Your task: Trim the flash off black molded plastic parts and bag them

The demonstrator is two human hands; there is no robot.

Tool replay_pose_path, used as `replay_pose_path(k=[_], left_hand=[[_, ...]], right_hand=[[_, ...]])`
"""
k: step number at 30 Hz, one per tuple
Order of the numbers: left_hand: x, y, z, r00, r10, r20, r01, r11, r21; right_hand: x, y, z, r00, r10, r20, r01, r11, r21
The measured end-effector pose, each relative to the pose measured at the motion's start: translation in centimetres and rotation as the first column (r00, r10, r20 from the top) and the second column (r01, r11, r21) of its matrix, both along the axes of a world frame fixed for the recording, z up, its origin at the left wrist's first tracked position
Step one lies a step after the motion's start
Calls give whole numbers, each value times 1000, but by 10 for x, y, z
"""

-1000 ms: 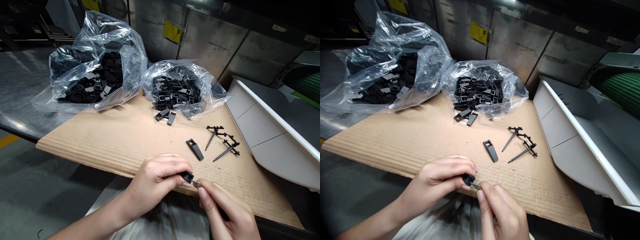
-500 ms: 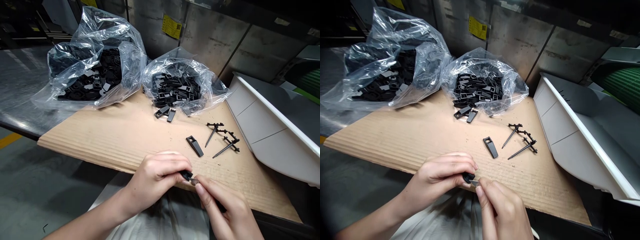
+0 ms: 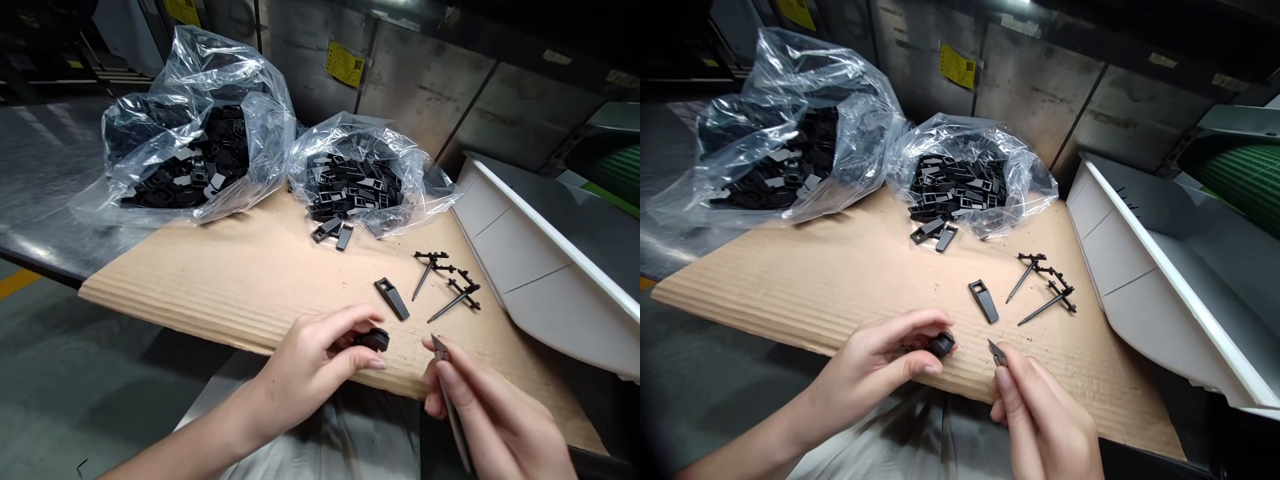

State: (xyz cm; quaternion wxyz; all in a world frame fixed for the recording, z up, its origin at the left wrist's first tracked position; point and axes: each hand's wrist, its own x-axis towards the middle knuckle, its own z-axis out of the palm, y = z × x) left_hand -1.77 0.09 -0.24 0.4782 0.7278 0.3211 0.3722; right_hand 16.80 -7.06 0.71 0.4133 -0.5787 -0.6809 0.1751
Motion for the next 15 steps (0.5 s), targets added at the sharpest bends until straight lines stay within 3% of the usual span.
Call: replay_pose_path(k=[2,4,11,15], left_hand=[[1,0,1,1000,-17,4,18,998,-59],[2,0,2,999,-43,18,45,994,-97],[1,-3,-1,998,-35,58,42,992,-120],[1,-4,-5,996,-63,63,71,988,-136]], right_hand=[[2,0,-5,972,1,235,-43,984,174],[-1,2,-9,950,34,310,-90,981,169],[-17,4,-8,976,66,210,-74,997,31],[-16,5,-8,963,61,263,-67,998,16]])
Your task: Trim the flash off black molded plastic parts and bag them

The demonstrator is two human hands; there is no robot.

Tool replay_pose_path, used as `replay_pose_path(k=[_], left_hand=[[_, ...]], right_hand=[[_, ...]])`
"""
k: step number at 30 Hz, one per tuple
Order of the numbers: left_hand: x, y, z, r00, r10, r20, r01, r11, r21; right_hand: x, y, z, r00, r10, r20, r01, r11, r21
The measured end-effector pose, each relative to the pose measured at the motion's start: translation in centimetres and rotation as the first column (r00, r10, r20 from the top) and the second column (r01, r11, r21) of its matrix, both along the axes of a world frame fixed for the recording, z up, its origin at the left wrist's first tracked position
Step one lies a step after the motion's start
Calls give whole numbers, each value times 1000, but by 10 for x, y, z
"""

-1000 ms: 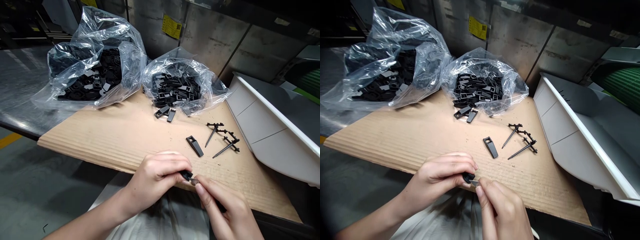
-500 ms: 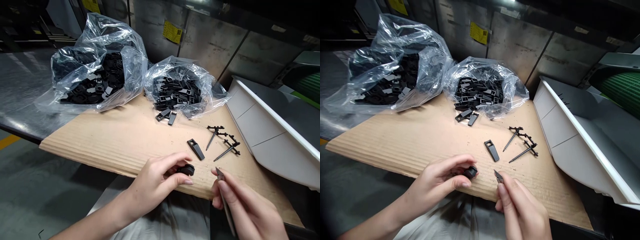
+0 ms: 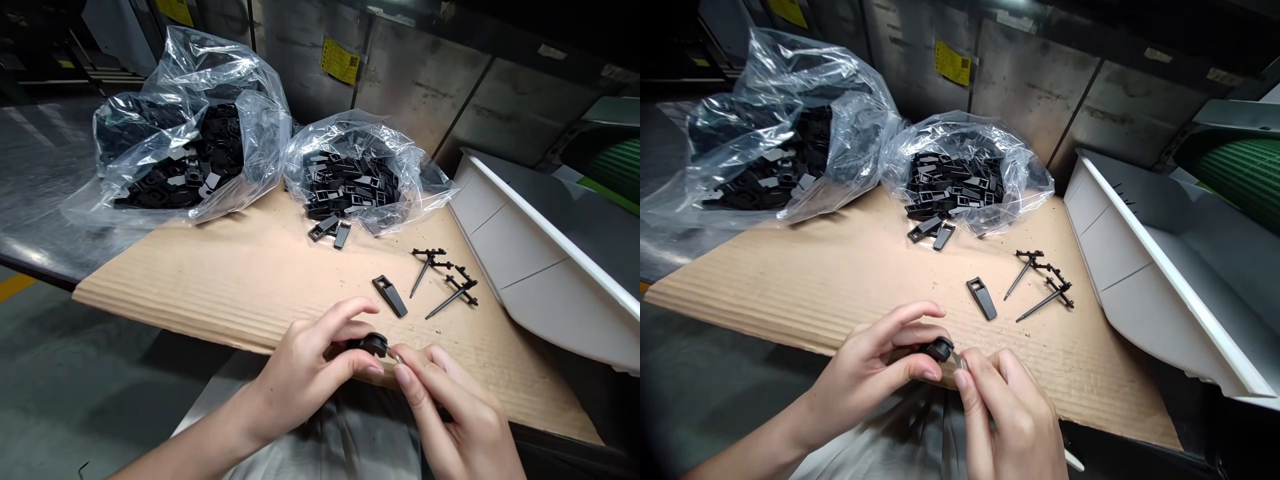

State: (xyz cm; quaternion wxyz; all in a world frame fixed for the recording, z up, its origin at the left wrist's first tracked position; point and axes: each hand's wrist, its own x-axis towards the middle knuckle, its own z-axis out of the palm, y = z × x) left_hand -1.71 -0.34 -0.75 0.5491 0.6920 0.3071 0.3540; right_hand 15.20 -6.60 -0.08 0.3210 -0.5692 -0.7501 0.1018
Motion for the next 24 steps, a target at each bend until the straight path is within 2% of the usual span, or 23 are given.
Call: replay_pose_path(k=[3,9,12,15,18,20,22,24], left_hand=[[0,0,0,1000,4,19,-3,1000,-8],[-2,3,8,995,-36,91,52,981,-186],[-2,2,7,990,-58,132,90,964,-249],[-2,2,5,988,-49,148,82,970,-231],[-1,2,3,992,-36,118,50,993,-111],[0,2,1,997,-17,69,12,998,68],[1,2,-1,999,32,31,-40,959,281],[1,1,-4,997,78,29,-83,890,449]], right_hand=[[1,0,-2,998,-12,60,9,998,58],[-2,0,-18,986,-127,109,87,945,314],[-3,4,-22,978,-194,83,156,930,331],[-2,4,-20,984,-171,51,148,941,304],[3,-2,-14,986,-166,13,157,953,259],[5,-8,-11,983,-172,-67,182,968,174],[4,-14,-9,967,-181,-178,198,976,86],[1,-17,-9,948,-197,-250,208,978,19]])
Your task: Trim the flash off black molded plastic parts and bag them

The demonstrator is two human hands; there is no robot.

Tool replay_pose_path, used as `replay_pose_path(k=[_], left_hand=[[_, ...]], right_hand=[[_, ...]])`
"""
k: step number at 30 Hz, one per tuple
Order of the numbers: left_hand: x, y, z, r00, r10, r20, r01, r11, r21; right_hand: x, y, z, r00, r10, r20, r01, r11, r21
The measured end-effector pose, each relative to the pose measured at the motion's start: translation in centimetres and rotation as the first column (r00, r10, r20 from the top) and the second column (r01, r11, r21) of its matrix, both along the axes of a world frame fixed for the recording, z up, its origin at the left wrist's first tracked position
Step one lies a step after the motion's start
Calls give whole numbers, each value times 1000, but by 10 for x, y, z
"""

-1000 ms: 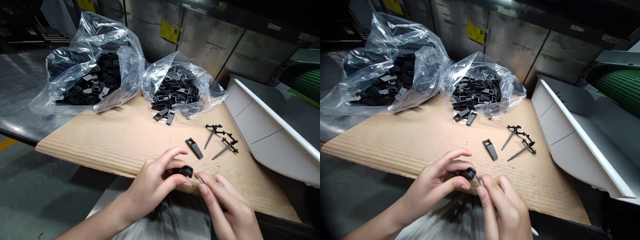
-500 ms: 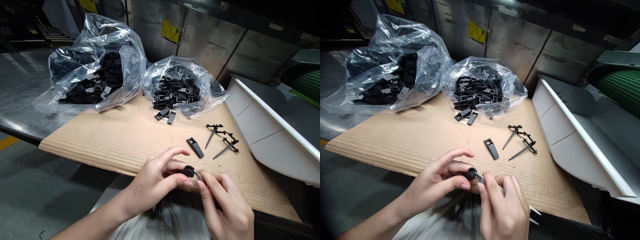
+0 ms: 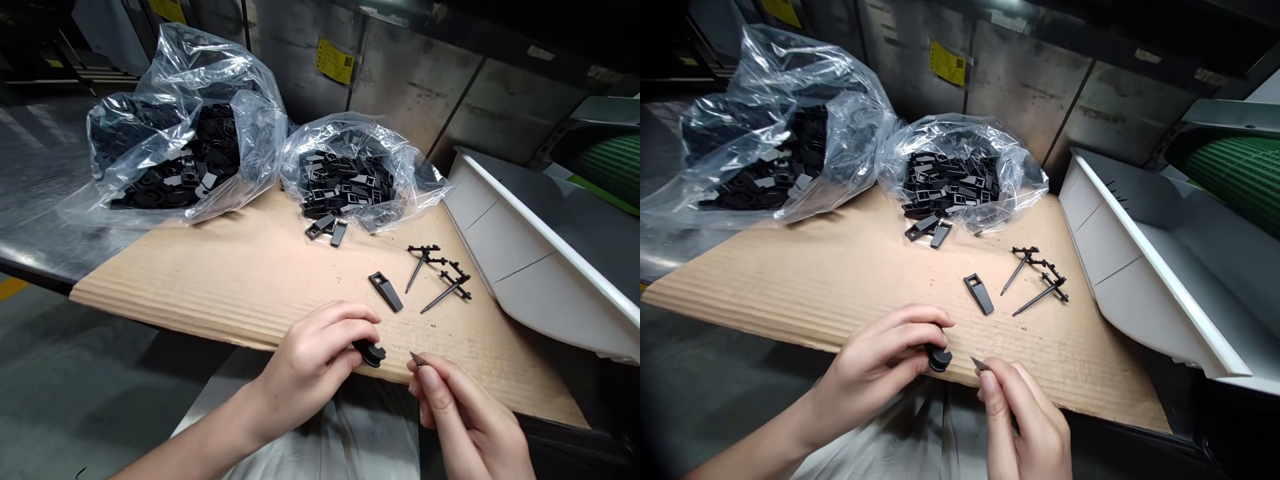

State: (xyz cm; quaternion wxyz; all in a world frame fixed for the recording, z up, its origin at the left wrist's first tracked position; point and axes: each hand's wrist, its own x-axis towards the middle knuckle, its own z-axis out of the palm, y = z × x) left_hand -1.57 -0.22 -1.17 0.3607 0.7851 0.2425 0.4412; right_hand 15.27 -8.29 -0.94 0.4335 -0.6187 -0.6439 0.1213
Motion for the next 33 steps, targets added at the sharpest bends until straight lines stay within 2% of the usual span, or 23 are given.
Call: replay_pose_path(k=[3,7,11,14,17,21,23,27,29,31,33], left_hand=[[0,-1,-3,1000,7,2,-8,992,129],[0,0,-6,1000,-15,3,14,983,185],[2,1,-8,999,-23,30,14,961,278],[2,2,-8,998,-62,31,51,957,285],[1,3,-8,994,-105,32,94,964,247],[0,3,-8,988,-147,40,136,969,205],[-1,3,-7,986,-161,44,150,970,190],[0,2,-7,987,-157,41,149,975,166],[1,2,-7,991,-130,31,123,979,164],[2,2,-6,994,-107,27,101,983,156],[1,2,-5,994,-102,28,97,986,137]], right_hand=[[-6,0,-1,1000,14,-12,-15,999,-40],[-9,3,-1,994,111,24,-109,992,-59],[-8,4,4,991,118,-56,-127,971,-200],[-7,6,12,973,138,-187,-198,913,-357],[-3,10,21,937,140,-319,-289,826,-484],[4,19,28,878,171,-448,-426,706,-566],[7,22,29,862,175,-475,-457,674,-581],[7,19,29,850,135,-509,-464,649,-603],[3,13,30,863,73,-500,-424,642,-639],[-2,7,30,881,5,-473,-360,655,-664],[-5,3,29,879,-22,-476,-331,691,-643]])
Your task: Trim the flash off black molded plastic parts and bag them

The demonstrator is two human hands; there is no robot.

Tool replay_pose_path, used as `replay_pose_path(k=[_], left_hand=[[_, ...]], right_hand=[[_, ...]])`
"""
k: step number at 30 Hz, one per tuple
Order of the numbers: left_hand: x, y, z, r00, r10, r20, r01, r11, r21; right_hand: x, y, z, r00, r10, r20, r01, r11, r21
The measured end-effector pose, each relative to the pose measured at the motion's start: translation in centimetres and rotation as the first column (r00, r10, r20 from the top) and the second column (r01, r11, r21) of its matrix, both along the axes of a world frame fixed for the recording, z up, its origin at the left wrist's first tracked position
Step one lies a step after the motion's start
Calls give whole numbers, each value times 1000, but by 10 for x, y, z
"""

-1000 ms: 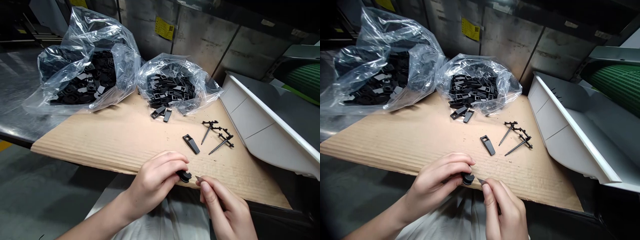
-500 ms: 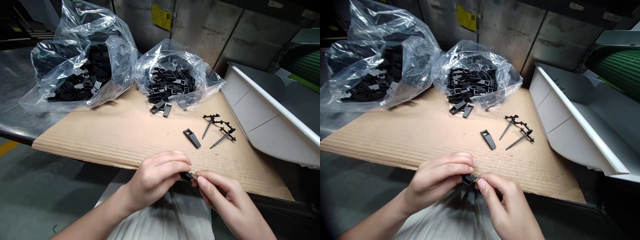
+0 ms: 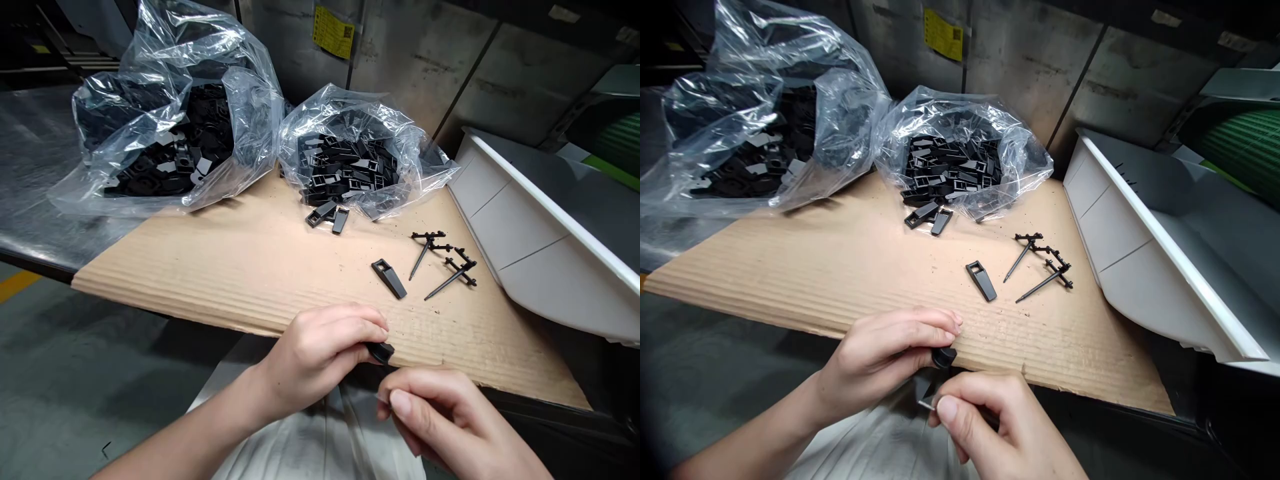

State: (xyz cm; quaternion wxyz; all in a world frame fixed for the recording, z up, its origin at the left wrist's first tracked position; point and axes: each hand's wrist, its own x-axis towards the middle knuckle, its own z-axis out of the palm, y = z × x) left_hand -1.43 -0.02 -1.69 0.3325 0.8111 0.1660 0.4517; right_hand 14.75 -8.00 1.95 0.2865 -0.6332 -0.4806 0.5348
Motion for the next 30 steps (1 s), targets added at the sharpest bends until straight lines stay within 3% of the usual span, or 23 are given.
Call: replay_pose_path(k=[3,5,7,10,13,17,21,23,27,30], left_hand=[[-1,-1,3,1000,7,-16,-7,999,-34],[-2,0,6,998,-3,-60,-1,998,-60],[-3,0,7,993,-23,-119,13,996,-91],[-4,1,9,987,-26,-161,3,990,-141],[-4,1,11,986,-19,-164,-12,982,-187],[-2,-1,13,984,-2,-179,-36,977,-208],[-1,-2,14,981,10,-196,-50,978,-203],[-1,-2,13,982,11,-190,-48,980,-191],[0,-3,12,985,40,-167,-70,982,-177],[1,-4,11,986,75,-151,-103,977,-189]], right_hand=[[-1,-2,-6,997,-59,-42,64,988,143],[0,-3,-13,992,-125,-27,128,949,290],[0,-5,-22,983,-184,7,161,880,447],[-4,-9,-35,953,-288,94,155,730,666],[-4,-9,-42,910,-339,237,10,592,806],[0,-5,-40,859,-268,437,-256,514,819],[0,-4,-38,842,-255,476,-299,515,803],[-2,-4,-38,844,-247,475,-287,541,791],[-2,-1,-29,862,-155,482,-270,665,697],[-3,2,-19,847,73,527,-386,765,515]])
